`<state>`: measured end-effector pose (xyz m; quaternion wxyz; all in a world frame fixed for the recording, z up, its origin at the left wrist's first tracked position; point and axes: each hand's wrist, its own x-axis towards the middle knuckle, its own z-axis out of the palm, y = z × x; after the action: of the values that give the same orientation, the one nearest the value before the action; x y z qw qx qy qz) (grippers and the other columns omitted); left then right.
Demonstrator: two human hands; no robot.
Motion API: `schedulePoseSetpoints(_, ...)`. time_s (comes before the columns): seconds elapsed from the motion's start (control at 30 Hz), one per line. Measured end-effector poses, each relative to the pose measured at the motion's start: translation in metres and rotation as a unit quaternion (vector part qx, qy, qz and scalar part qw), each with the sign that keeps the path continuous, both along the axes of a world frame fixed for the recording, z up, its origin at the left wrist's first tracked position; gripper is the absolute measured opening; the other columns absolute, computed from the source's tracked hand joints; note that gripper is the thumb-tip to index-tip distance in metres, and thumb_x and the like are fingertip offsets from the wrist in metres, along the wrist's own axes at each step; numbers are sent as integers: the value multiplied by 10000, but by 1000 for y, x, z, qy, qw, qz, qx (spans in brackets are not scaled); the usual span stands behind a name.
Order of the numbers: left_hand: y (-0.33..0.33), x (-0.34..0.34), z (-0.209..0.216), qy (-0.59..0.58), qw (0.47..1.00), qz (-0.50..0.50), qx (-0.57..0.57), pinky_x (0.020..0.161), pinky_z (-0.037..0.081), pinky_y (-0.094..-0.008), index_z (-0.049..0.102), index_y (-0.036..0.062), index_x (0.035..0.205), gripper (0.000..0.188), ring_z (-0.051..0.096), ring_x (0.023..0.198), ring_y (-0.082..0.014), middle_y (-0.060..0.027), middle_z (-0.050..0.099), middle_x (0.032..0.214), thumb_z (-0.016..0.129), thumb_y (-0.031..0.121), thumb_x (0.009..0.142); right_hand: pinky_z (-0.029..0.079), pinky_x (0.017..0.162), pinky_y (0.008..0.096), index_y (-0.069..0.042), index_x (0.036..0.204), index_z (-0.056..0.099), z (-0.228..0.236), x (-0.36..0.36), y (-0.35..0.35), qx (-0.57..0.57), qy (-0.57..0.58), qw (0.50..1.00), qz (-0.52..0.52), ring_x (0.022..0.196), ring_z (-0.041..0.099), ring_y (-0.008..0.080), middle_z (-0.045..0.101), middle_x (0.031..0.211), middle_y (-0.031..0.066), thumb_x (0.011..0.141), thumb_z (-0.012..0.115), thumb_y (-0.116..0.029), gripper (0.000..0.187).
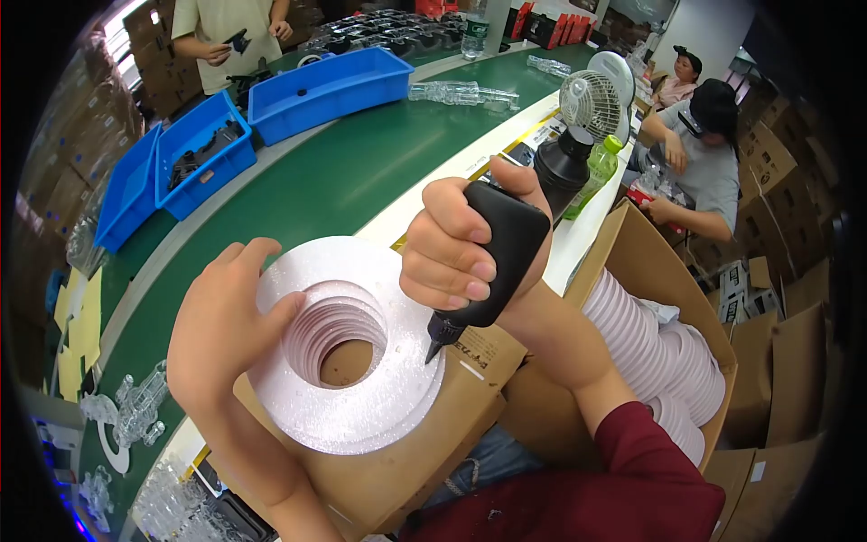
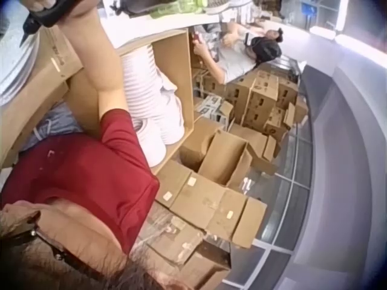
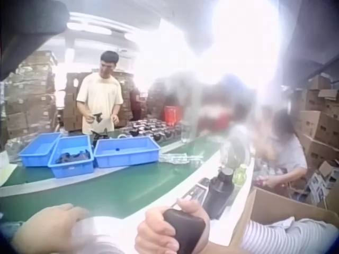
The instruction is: Labeling the inner core of rolls of white ribbon or tape using a handheld electronic device.
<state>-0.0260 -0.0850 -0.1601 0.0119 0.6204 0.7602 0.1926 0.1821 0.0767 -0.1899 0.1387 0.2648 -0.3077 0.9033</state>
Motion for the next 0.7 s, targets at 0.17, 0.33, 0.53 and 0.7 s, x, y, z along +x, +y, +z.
schedulePoseSetpoints(0.17,-5,7,7,-2,1000,4,-4,819,520,-454,649,27,1184,477,658,953,-380,-183,674,1002,793,230,777,443,562,300,-106,738,481,8,7,-6,10,-1,1000,5,531,519,141,524,625,19,1017,375,-515,506)
schedulePoseSetpoints(0.33,-9,10,6,3,1000,-9,8,832,520,-452,646,31,1193,485,657,972,-377,-181,676,1027,796,234,779,430,535,314,-71,735,469,11,11,-12,-14,-10,1000,16,521,489,169,476,603,40,994,362,-522,531)
schedulePoseSetpoints(0.53,-5,17,14,-13,999,2,-32,907,506,-426,629,48,1227,518,642,1047,-342,-160,672,1096,797,236,775,424,525,306,-75,727,462,17,17,-12,-11,-14,1000,11,516,484,160,468,598,35,994,358,-526,534)
schedulePoseSetpoints(0.7,-1,23,17,-14,999,-1,-43,908,507,-436,629,41,1227,512,643,1061,-362,-174,674,1112,793,238,784,422,520,302,-74,726,462,17,18,-9,-9,-10,1000,12,507,472,155,468,598,34,997,356,-524,536)
